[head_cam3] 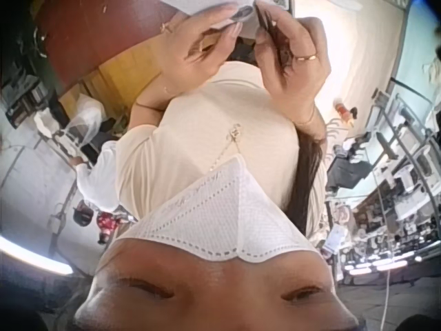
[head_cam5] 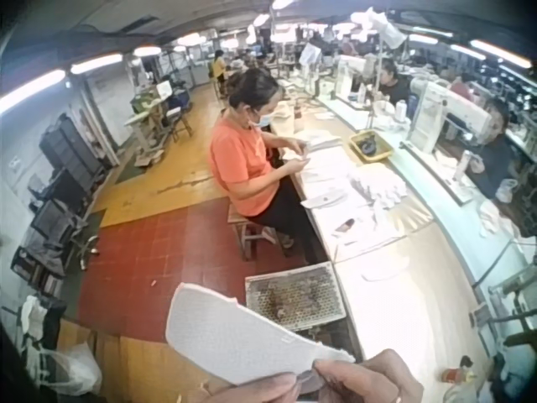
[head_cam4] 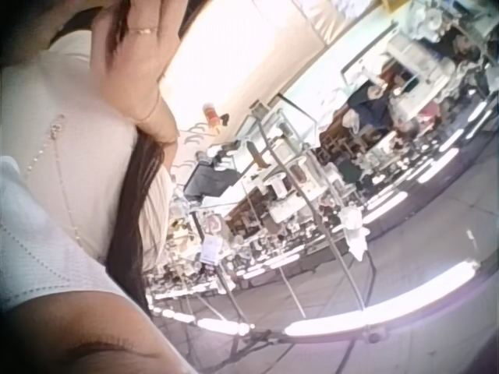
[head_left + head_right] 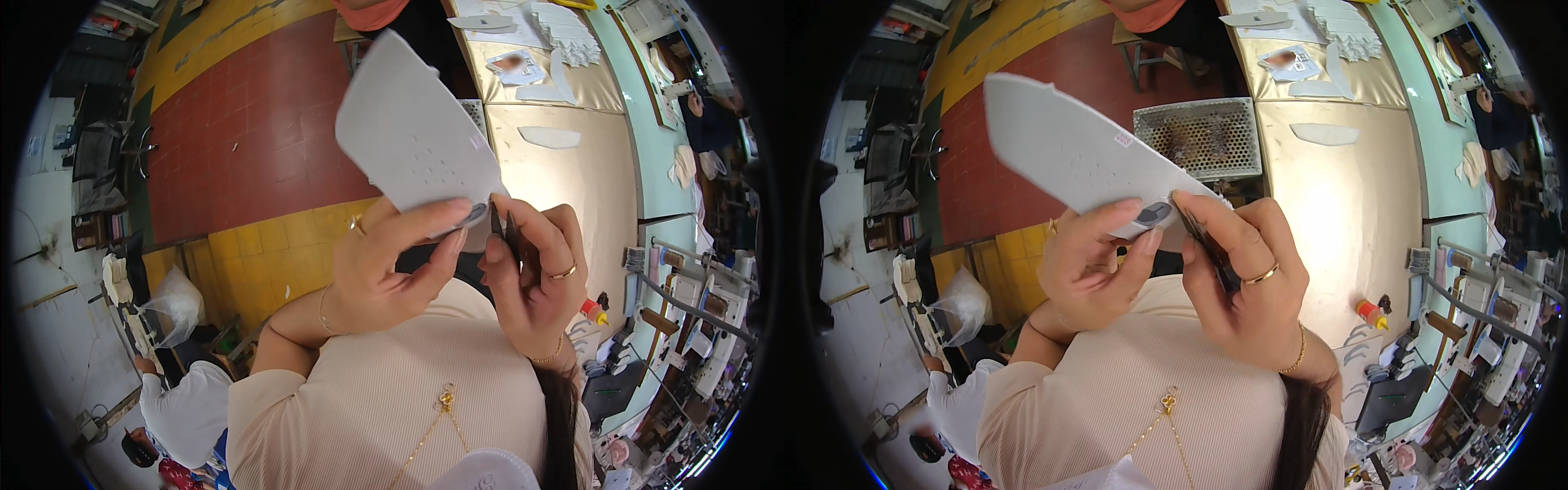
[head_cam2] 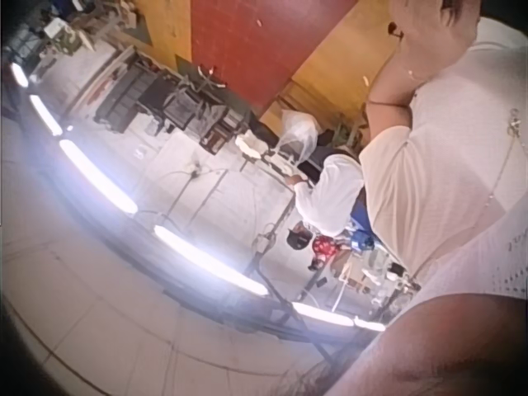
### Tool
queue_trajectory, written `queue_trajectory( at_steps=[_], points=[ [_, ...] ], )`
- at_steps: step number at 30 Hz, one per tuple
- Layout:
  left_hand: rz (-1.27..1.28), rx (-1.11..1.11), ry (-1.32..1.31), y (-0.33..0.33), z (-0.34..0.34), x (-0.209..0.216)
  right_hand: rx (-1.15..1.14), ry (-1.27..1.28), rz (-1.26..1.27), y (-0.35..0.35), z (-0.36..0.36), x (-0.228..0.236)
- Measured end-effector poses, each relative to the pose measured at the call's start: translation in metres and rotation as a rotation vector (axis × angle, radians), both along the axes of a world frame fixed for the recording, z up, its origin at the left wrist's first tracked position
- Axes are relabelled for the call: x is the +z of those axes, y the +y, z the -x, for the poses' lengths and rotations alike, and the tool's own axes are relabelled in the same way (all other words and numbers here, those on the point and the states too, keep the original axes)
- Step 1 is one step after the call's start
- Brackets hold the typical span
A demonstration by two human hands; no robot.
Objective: The person picks up a white fabric part, walks to a workstation, and uses scissors to trim the edges. She then folds the trimmed part and places it on the table.
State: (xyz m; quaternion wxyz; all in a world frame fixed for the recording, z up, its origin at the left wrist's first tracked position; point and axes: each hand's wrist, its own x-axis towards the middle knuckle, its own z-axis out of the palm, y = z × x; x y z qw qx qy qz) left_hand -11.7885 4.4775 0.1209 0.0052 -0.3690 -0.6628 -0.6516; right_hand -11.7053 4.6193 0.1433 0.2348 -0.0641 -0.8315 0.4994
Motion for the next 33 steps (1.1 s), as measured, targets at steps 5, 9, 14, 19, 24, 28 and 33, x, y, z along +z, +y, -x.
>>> queue_trajectory(
  at_steps=[5,9,14,19,24,28,33],
  points=[
    [-0.140,-0.162,-0.317,0.003,0.004,0.005,0.152,-0.030,0.606,0.006,-0.002,0.002],
    [-0.167,-0.066,-0.372,0.016,-0.002,0.011,0.239,-0.012,0.755,0.008,0.000,-0.004],
    [0.096,0.081,-0.054,0.019,0.006,0.011,0.284,0.023,0.951,0.016,0.003,-0.009],
    [0.253,0.085,-0.001,0.023,0.017,-0.006,0.429,0.307,1.207,0.027,-0.009,-0.009],
    [0.182,-0.038,-0.274,0.022,0.011,-0.002,0.612,0.543,1.249,0.075,-0.022,0.007],
    [-0.006,-0.288,-0.646,0.032,0.016,0.013,0.668,0.699,1.350,0.080,-0.038,0.011],
    [0.185,-0.276,-0.454,0.037,0.015,0.022,0.625,0.926,1.536,0.081,-0.053,0.013]
  ],
)
